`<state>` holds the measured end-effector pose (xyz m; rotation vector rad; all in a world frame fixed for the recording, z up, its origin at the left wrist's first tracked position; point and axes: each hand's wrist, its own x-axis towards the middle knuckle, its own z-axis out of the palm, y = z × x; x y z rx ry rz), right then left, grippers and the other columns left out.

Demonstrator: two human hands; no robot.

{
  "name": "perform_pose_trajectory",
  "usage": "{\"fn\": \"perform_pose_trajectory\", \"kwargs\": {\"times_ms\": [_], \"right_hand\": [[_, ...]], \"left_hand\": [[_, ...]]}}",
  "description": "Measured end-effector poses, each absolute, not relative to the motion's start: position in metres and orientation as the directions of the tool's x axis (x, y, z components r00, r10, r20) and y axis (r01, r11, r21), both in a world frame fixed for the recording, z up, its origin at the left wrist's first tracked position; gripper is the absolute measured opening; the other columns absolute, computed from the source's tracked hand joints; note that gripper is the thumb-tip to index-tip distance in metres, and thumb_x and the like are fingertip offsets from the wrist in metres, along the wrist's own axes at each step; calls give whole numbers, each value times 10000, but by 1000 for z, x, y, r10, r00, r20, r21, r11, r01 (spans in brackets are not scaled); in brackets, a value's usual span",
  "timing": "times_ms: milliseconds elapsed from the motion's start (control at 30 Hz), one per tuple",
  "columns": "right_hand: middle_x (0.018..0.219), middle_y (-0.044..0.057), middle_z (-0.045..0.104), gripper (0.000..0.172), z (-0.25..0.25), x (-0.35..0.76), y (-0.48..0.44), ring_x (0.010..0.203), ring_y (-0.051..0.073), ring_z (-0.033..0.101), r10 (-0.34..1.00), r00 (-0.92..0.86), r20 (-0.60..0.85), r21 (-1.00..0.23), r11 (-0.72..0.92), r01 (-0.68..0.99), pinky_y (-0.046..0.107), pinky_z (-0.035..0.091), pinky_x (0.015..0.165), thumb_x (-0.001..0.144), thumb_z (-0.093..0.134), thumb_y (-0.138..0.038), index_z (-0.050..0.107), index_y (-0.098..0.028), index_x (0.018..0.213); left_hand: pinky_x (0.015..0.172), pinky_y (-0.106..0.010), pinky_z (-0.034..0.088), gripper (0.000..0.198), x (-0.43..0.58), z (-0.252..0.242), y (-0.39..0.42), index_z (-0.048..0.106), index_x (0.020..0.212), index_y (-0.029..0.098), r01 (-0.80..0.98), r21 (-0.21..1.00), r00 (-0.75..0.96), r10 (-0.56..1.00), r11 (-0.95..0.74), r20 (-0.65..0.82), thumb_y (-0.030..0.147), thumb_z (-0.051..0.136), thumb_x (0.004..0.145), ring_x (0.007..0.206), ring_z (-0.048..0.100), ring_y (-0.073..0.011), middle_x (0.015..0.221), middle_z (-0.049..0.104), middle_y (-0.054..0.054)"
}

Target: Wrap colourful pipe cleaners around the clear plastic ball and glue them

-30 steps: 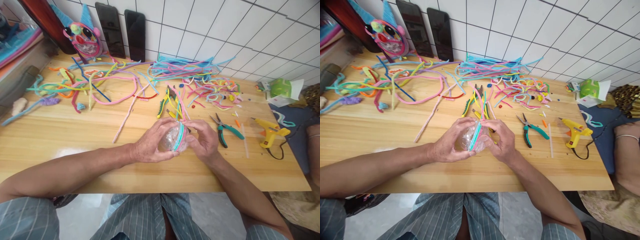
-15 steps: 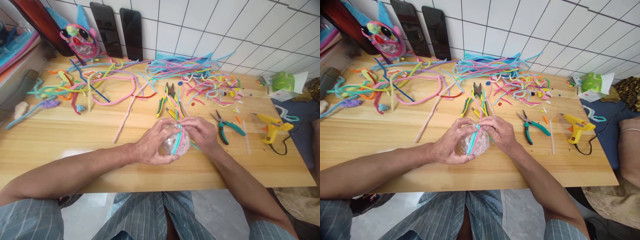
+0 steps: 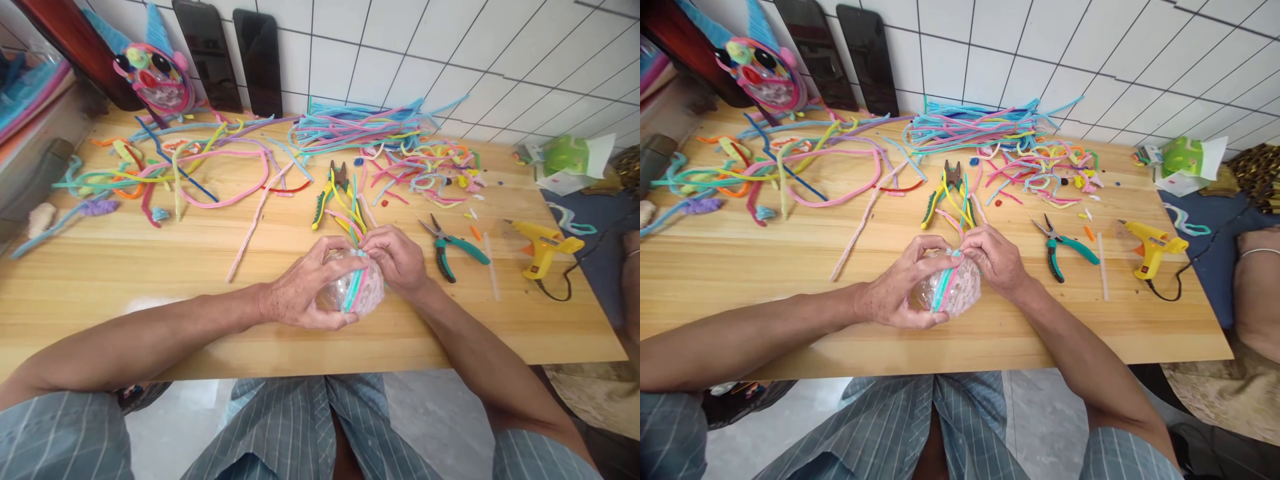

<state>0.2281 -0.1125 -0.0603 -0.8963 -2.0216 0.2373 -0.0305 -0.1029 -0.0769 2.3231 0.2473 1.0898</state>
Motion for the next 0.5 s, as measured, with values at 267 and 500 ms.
{"fn": "perform_pose_trajectory", "kwargs": {"times_ms": [267, 500], "right_hand": [[977, 43, 823, 228, -60, 225, -112, 897, 206, 788, 663, -333, 671, -478, 730, 489, 371, 639, 808, 1163, 592, -421, 727, -290, 1033], [986, 42, 823, 208, -63, 225, -111, 912, 208, 793, 683, -330, 651, -501, 714, 489, 368, 641, 824, 1159, 602, -410, 725, -286, 1045]], "left_hand": [[1208, -579, 621, 939, -31, -77, -103, 411, 1735, 303, -72, 553, 652, 380, -830, 656, 431, 872, 927, 1498, 556, -361, 1531, 491, -185], [1200, -593, 608, 896, -31, -79, -104, 401, 1735, 296, -71, 567, 658, 389, -821, 645, 424, 832, 959, 1500, 534, -378, 1541, 469, -198]]}}
